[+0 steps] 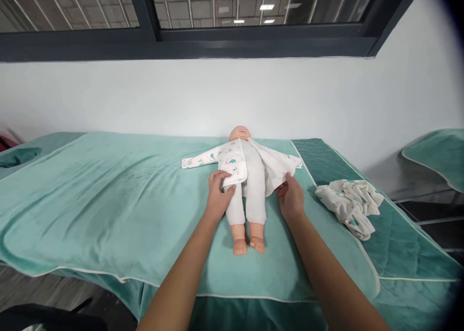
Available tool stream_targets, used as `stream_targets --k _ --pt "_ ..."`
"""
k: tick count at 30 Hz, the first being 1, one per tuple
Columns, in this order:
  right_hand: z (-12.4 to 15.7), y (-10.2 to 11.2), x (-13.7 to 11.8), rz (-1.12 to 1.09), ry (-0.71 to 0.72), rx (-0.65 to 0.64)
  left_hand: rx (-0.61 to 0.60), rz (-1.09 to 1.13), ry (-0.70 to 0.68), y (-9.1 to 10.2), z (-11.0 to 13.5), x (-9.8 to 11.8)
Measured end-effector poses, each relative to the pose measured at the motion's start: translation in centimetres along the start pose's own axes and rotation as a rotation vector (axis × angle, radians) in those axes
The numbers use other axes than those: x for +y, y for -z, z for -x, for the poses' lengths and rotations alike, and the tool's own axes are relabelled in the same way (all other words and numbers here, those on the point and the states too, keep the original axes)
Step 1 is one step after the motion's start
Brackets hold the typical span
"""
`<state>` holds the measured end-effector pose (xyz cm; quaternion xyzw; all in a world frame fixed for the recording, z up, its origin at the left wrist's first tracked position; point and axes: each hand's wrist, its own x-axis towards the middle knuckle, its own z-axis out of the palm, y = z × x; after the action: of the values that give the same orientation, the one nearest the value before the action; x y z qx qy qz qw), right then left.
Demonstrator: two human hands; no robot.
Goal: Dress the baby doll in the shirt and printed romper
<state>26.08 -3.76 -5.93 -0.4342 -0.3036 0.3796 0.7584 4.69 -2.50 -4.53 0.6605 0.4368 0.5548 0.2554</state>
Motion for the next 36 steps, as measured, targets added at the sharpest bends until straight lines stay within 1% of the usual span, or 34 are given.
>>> stream_targets --k 2,5,8,11,14,16,18,21,24,27,29,31,34,36 --pt "-0.2 0.1 0.0 -0.058 -0.021 0.013 -0.001 -0.036 -0.011 -0.1 0.1 0.0" --pt "0.1 0.0 0.1 -0.002 -0.019 -0.013 0.051 -0.102 -0.030 -0.3 0.0 -0.1" --pt "0.6 0.0 0.2 0.140 0.015 -0.042 0.115 -0.134 -0.023 -0.3 -0.1 0.0" --pt "1.0 -0.2 0.0 0.342 0.052 -0.069 0.149 -0.129 0.020 -0.2 -0.1 -0.1" --pt "1.3 -0.5 -0.3 0.473 0.092 -0.108 0.187 -0.034 0.138 0.0 -0.1 -0.6" --pt "1.5 -0.8 -0.3 0.495 0.109 -0.129 0.255 0.058 0.230 0.1 -0.1 -1.1" --pt "1.6 -0.8 -0.3 0.509 0.122 -0.131 0.350 0.153 0.286 0.2 -0.2 -1.8" --pt "2.0 -0.6 -0.4 0.585 0.116 -0.100 0.452 0.244 0.311 0.4 -0.4 -2.6" --pt "2.6 -0.1 -0.6 0.772 0.081 -0.063 0.506 0.268 0.326 0.6 -0.2 -3.0" --pt "3.2 0.5 -0.6 0.917 0.081 -0.023 0.548 0.296 0.338 0.9 0.1 -2.9" --pt "3.5 0.8 -0.6 0.923 0.089 0.021 0.549 0.319 0.330 1.0 0.3 -2.5" --pt "3.6 1.1 -0.7 0.870 0.105 0.079 0.537 0.310 0.322 1.0 0.5 -2.0" --pt "3.6 1.3 -0.7 0.749 0.131 0.157 0.514 0.225 0.323 1.0 0.7 -1.6" --pt "3.5 1.3 -0.7 0.704 0.134 0.185 0.485 0.171 0.323 1.0 0.8 -1.6"
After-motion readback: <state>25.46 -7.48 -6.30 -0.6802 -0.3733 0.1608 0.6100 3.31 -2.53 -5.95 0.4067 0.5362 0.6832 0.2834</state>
